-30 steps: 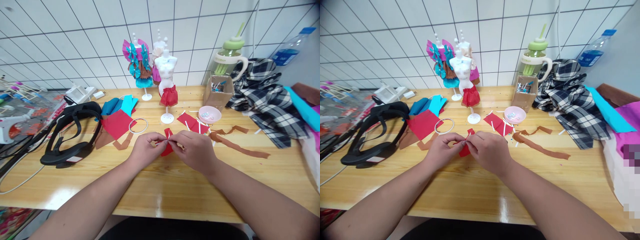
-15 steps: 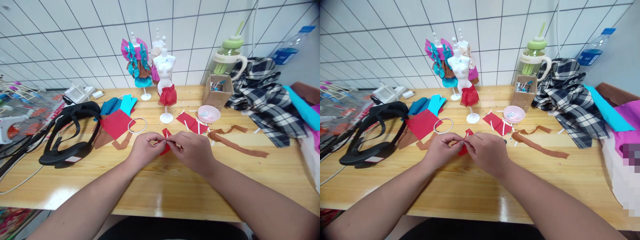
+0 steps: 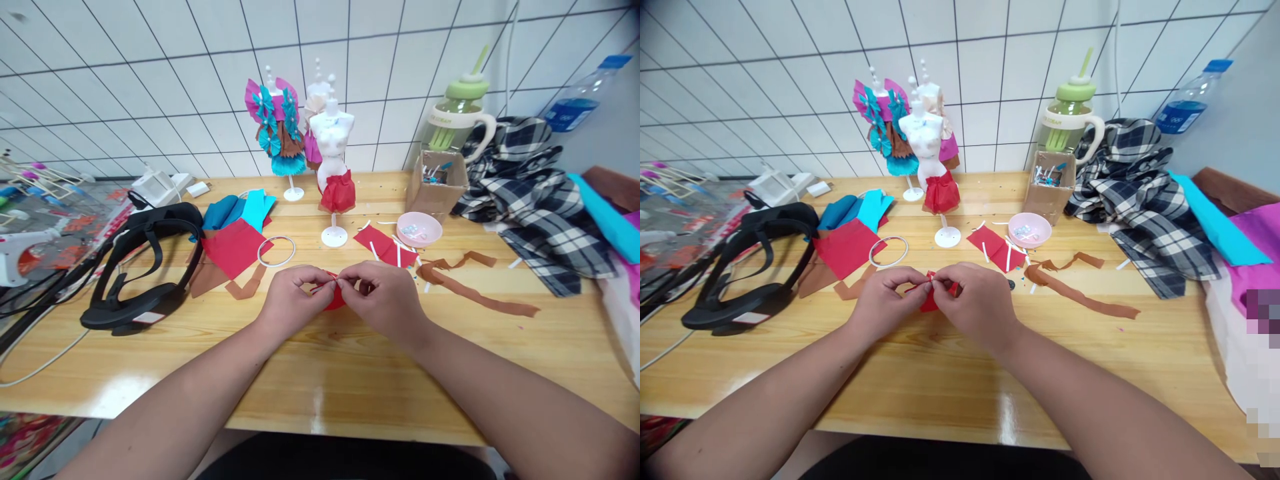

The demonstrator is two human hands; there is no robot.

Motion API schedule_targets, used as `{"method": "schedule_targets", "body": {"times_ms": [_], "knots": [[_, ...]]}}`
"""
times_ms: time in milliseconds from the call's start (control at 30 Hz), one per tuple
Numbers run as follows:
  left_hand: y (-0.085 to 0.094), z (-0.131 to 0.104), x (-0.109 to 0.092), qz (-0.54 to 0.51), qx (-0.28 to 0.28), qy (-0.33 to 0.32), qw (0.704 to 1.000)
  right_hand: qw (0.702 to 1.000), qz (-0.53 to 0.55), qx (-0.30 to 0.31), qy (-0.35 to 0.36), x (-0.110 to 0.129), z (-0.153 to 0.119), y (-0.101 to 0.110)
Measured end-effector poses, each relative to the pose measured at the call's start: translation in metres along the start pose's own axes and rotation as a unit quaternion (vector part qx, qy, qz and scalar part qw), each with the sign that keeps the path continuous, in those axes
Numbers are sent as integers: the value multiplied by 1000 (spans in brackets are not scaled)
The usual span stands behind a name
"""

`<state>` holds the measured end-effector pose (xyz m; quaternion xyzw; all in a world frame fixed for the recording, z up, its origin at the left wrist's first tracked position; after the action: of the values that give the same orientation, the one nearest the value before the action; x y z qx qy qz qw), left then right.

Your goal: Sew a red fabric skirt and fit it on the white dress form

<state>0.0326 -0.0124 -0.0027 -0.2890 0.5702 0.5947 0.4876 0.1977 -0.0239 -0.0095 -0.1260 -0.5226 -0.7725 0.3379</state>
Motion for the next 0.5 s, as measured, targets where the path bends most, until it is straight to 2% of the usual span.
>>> {"method": "schedule_targets", "body": {"times_ms": [333, 500], "knots": [[0, 1, 0, -21, 8, 1, 1000, 992, 88, 35, -81, -2, 2, -3], [1, 2, 3, -65, 26, 18, 997, 974, 171, 65, -132, -2, 6, 0]]}}
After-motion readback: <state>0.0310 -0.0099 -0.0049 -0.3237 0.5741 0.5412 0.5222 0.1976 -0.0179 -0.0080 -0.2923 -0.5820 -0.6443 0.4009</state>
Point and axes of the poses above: each hand's wrist, its own z-axis towards the middle knuckle, its own y-axis out of the back of the hand, x = y × z, the point moved 1 cm from there along z, towards the middle knuckle, and after that the axes turned 11 degrees about -z, right-handed, at the moved point
